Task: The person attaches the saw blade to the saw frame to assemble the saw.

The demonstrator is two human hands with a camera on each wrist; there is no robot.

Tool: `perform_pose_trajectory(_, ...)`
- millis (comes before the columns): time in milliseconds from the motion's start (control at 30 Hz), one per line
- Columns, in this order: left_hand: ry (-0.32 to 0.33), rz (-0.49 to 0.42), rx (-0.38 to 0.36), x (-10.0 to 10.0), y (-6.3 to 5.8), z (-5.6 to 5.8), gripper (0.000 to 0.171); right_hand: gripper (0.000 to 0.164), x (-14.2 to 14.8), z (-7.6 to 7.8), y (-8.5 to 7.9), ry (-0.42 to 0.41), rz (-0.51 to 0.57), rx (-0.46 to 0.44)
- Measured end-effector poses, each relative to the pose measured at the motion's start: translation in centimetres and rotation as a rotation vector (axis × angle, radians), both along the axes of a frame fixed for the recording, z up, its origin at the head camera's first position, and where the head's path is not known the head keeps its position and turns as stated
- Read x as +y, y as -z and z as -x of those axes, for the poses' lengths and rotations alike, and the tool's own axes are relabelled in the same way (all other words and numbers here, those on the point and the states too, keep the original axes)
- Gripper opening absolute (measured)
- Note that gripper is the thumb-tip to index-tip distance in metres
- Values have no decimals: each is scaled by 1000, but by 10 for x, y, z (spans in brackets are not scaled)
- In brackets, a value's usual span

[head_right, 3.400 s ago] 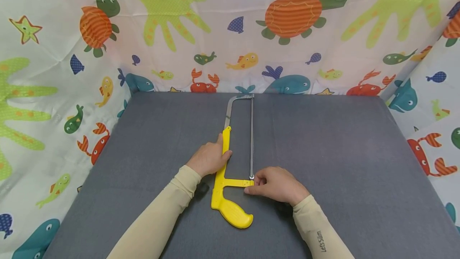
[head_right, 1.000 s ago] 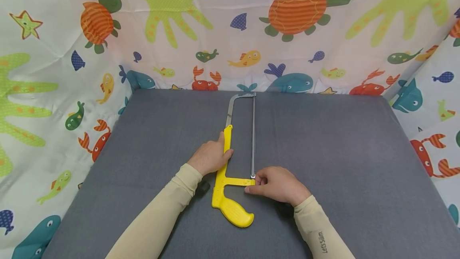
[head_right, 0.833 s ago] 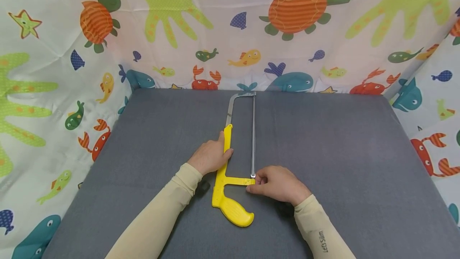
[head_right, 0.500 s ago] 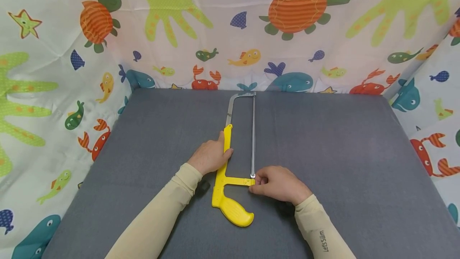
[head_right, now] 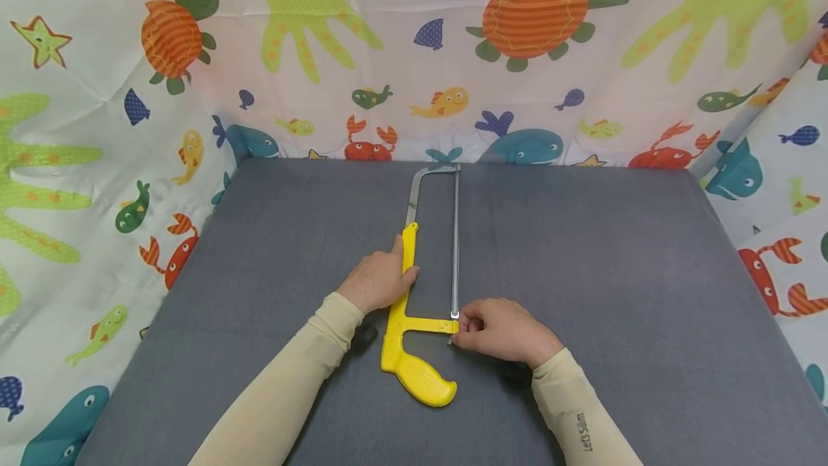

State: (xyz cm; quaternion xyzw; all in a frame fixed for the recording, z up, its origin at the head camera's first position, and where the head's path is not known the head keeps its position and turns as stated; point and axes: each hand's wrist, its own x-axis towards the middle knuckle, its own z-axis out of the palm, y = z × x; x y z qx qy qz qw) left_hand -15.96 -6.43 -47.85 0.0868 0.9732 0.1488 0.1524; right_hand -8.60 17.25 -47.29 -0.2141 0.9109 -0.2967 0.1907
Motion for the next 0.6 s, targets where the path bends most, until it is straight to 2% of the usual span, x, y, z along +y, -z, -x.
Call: perform_pose_trajectory(600,11,0,1,-1,-1,-1,80,19,3,0,0,-26,21,-19)
